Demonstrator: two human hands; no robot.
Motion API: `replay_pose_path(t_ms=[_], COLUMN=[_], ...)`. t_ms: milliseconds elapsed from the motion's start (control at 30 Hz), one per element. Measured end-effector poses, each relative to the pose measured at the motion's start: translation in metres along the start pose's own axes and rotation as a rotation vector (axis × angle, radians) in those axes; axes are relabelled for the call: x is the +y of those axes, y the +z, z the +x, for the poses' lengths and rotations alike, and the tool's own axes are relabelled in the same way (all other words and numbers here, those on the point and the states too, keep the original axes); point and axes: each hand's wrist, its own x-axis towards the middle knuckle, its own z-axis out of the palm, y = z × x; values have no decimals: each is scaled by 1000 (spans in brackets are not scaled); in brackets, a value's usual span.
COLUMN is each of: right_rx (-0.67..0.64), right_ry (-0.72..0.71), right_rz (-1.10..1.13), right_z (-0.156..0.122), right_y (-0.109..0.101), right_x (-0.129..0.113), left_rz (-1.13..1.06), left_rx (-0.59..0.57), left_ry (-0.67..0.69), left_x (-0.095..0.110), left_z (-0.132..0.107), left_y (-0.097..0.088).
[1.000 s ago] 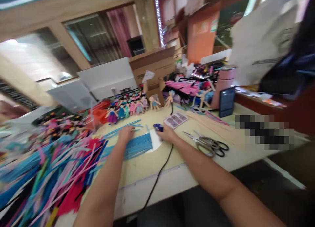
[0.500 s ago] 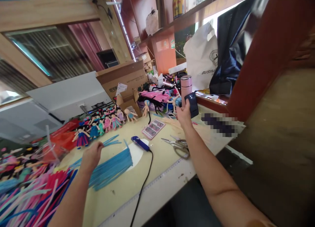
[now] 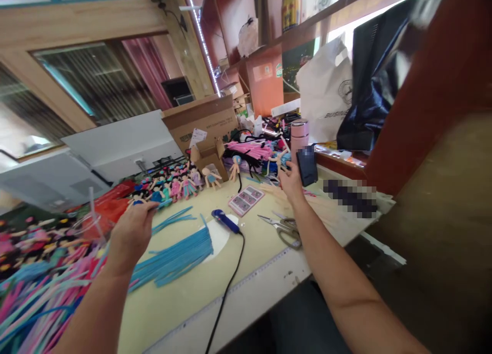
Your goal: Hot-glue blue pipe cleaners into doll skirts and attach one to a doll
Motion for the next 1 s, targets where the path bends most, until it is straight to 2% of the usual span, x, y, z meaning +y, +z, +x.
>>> replay_pose_path(t_ms=[100,167,267,333,500,600,733,900,1000], right_rx=[-131,-334,-709,-854,-885,-900,-817,-734,-740], right_ry=[5,4,-34,-76,-115,-153,-172,-149,-22], right_rz=[32,37,-32,-94,-249,-377,-476,-378,-262], right_z=[-26,-44,-63,-70,-79,-82,-86,-98,-100], right_y=[23,42,69,88,130,145,160,168,166], right_x=[-14,-19,-17,-12,-6,-9,-8,-4,-12], left_rz=[-2,-24,-61,-126,-203,-162,-56,-52,-43], left_rx=[-13,-93,-229,-317,-367,-400,-467,-502,-515], left_ry=[123,149,105,68,-38,-23,43,56,59], left_x=[11,20,29,31,34,37,42,43,36], left_z=[-3,-7,-18,-30,-59,-68,-73,-79,-79], left_y=[-6,-8,-2,5,26,36,49,67,75])
